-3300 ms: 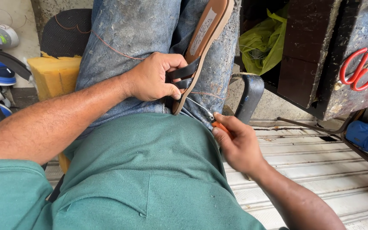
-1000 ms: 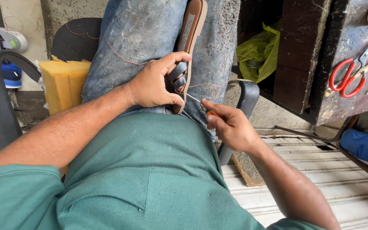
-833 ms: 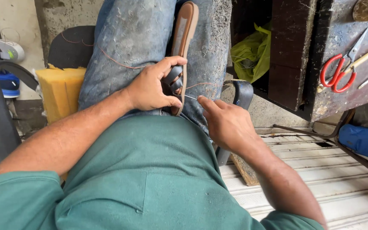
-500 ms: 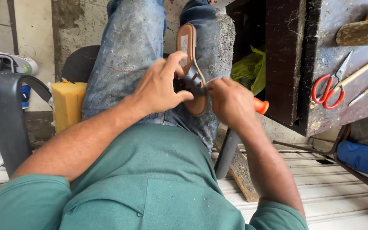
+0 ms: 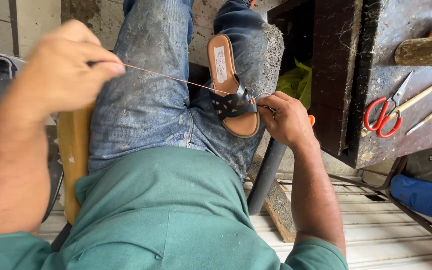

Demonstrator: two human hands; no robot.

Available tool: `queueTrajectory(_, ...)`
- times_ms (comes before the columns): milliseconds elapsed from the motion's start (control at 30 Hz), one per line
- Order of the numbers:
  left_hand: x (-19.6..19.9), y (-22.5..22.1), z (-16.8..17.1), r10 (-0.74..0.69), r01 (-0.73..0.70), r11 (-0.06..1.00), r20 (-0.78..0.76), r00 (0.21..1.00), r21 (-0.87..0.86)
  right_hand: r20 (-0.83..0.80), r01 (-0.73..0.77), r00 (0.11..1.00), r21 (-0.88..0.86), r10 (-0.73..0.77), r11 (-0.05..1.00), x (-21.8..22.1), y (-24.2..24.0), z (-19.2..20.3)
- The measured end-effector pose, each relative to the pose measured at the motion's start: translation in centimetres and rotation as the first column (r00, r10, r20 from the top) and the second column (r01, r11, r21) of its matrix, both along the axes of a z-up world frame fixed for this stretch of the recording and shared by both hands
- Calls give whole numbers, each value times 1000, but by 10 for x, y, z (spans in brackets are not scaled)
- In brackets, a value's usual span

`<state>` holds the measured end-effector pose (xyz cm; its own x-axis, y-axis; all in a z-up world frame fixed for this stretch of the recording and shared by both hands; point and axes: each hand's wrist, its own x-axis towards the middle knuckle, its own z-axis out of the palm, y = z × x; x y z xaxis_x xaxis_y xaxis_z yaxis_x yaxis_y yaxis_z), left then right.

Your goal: Hand-stitching the sole of a sandal using an awl and thread

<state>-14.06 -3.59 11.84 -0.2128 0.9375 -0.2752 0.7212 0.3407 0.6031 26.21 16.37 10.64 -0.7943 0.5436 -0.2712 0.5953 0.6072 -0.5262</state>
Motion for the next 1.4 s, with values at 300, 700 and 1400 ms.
queueTrajectory(300,-2,7,20,-133,-370,875,890,436,312,5,-15,1000,20,15,1000,0,-1,-2)
queueTrajectory(700,24,55,12,-30,-15,912,103,994,411,-16,-54,998,54,55,997,2,1,-2)
queueTrajectory(1400,20,56,-21,-51,-24,990,516,855,138,-77,-32,997,-18,31,999,10,3,-15)
